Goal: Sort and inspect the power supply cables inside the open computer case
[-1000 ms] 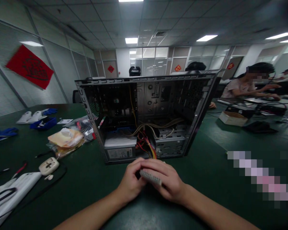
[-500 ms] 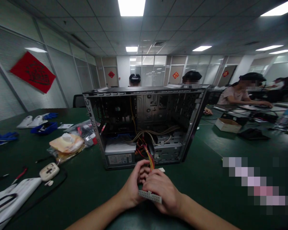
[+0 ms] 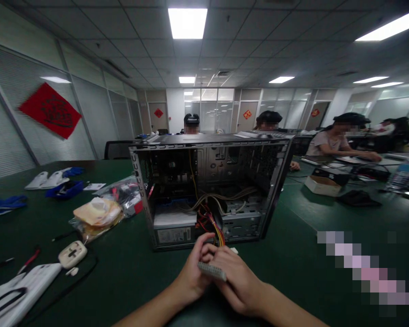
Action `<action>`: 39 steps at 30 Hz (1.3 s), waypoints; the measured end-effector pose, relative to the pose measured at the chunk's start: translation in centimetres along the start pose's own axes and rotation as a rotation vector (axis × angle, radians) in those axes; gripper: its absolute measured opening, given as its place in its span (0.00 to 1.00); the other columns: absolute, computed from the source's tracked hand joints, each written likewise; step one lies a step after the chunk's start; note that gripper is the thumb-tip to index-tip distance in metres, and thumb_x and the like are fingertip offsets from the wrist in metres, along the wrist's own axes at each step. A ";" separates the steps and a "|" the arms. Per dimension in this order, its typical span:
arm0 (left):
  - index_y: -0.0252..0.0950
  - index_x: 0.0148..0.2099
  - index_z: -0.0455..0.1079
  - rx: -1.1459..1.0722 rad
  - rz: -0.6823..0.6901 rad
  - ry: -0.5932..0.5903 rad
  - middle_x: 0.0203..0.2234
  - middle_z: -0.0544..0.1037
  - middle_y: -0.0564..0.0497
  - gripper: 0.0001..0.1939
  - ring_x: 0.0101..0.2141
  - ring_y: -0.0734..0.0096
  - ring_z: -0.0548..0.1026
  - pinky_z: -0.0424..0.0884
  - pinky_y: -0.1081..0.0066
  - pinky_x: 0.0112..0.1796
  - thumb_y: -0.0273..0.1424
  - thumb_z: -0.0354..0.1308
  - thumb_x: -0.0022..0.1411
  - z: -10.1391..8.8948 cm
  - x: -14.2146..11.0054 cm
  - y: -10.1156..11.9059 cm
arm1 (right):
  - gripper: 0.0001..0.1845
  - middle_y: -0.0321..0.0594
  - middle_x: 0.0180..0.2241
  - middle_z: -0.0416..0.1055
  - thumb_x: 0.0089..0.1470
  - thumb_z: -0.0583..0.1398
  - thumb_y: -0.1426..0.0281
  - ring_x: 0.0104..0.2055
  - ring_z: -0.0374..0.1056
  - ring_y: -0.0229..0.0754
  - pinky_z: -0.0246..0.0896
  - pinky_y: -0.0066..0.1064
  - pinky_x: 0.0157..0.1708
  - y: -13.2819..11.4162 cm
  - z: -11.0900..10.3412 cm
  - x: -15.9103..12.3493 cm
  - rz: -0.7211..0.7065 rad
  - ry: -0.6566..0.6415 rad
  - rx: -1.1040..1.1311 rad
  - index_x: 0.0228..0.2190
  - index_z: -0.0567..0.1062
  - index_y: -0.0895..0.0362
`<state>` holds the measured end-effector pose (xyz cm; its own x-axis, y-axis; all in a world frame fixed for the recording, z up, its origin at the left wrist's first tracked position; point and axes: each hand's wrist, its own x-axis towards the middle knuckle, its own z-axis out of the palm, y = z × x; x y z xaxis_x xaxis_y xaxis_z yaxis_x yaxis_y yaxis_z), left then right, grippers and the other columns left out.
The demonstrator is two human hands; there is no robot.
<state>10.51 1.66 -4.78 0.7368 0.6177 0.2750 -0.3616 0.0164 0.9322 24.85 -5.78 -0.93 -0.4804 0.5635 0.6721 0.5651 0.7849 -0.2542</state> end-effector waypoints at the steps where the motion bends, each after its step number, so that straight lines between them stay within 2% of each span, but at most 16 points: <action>1: 0.38 0.61 0.56 0.010 0.016 0.000 0.41 0.73 0.44 0.54 0.39 0.60 0.74 0.67 0.66 0.42 0.59 0.68 0.37 -0.1 0.0 0.2 | 0.12 0.45 0.36 0.72 0.58 0.49 0.77 0.40 0.66 0.44 0.60 0.37 0.42 0.0 -0.2 0.1 0.019 -0.007 0.012 0.43 0.67 0.58; 5: 0.36 0.57 0.61 0.108 0.063 0.058 0.35 0.74 0.47 0.44 0.33 0.66 0.72 0.67 0.69 0.37 0.60 0.61 0.47 -0.2 -0.1 0.7 | 0.11 0.41 0.32 0.72 0.62 0.50 0.76 0.36 0.65 0.43 0.59 0.35 0.38 0.4 -0.8 0.7 0.099 0.035 0.003 0.42 0.69 0.56; 7: 0.33 0.53 0.64 0.120 0.044 0.102 0.28 0.72 0.50 0.40 0.26 0.71 0.70 0.66 0.71 0.31 0.61 0.57 0.52 -0.2 0.0 0.6 | 0.10 0.40 0.30 0.72 0.63 0.51 0.73 0.32 0.65 0.42 0.59 0.34 0.36 1.1 -1.3 1.3 0.114 0.064 -0.056 0.43 0.70 0.56; 9: 0.32 0.49 0.66 0.107 0.013 0.141 0.23 0.70 0.53 0.35 0.22 0.74 0.68 0.64 0.73 0.26 0.59 0.54 0.56 -0.2 0.3 0.5 | 0.11 0.41 0.32 0.75 0.65 0.52 0.70 0.33 0.67 0.42 0.60 0.34 0.37 1.7 -1.9 2.7 0.121 0.088 -0.122 0.44 0.71 0.57; 11: 0.31 0.44 0.68 0.095 -0.013 0.177 0.21 0.70 0.53 0.32 0.20 0.75 0.68 0.63 0.74 0.24 0.57 0.51 0.60 -0.1 0.6 0.4 | 0.12 0.43 0.36 0.76 0.66 0.52 0.68 0.36 0.70 0.41 0.61 0.32 0.39 2.3 -2.7 5.1 0.169 0.107 -0.167 0.44 0.73 0.58; 13: 0.30 0.40 0.69 0.080 -0.041 0.208 0.22 0.71 0.51 0.30 0.20 0.75 0.68 0.62 0.74 0.24 0.56 0.50 0.62 0.0 0.8 0.5 | 0.14 0.43 0.35 0.77 0.67 0.52 0.65 0.35 0.72 0.40 0.61 0.28 0.36 2.5 -3.3 8.3 0.249 0.114 -0.215 0.42 0.75 0.58; 17: 0.29 0.34 0.70 0.087 -0.094 0.238 0.20 0.71 0.51 0.32 0.19 0.75 0.68 0.62 0.74 0.23 0.58 0.51 0.59 0.1 0.9 0.7 | 0.17 0.42 0.33 0.77 0.65 0.54 0.60 0.35 0.73 0.41 0.60 0.26 0.34 2.6 -3.5 15.0 0.395 0.003 -0.474 0.34 0.78 0.56; 21: 0.30 0.29 0.70 0.226 -0.115 0.261 0.17 0.69 0.53 0.27 0.18 0.76 0.67 0.60 0.75 0.22 0.53 0.57 0.57 -0.1 0.7 0.8 | 0.18 0.45 0.34 0.79 0.66 0.52 0.59 0.36 0.76 0.46 0.63 0.28 0.33 3.1 -2.4 18.6 0.496 -0.087 -0.597 0.41 0.79 0.52; 25: 0.31 0.28 0.70 0.278 -0.121 0.265 0.16 0.68 0.54 0.22 0.18 0.75 0.66 0.60 0.75 0.22 0.47 0.57 0.58 -0.2 0.9 1.1 | 0.19 0.46 0.36 0.79 0.66 0.51 0.60 0.36 0.77 0.48 0.66 0.31 0.33 4.0 -1.5 19.4 0.587 -0.074 -0.683 0.41 0.79 0.52; 33: 0.32 0.27 0.68 0.274 -0.129 0.249 0.17 0.67 0.54 0.18 0.18 0.75 0.65 0.60 0.75 0.22 0.43 0.55 0.58 0.4 0.9 1.7 | 0.20 0.50 0.38 0.79 0.67 0.50 0.60 0.40 0.76 0.52 0.69 0.36 0.37 4.8 -0.7 20.0 0.670 -0.053 -0.731 0.42 0.79 0.54; 39: 0.33 0.26 0.66 0.291 -0.124 0.239 0.16 0.67 0.54 0.16 0.18 0.76 0.65 0.60 0.76 0.21 0.40 0.54 0.58 0.4 0.8 1.5 | 0.22 0.50 0.38 0.79 0.67 0.49 0.58 0.40 0.76 0.50 0.69 0.36 0.38 5.2 -0.3 20.3 0.667 -0.052 -0.729 0.43 0.78 0.54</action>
<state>10.80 1.89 -3.11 0.5982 0.7914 0.1258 -0.0761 -0.1002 0.9921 18.23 9.68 11.55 0.0673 0.8569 0.5110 0.9970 -0.0384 -0.0670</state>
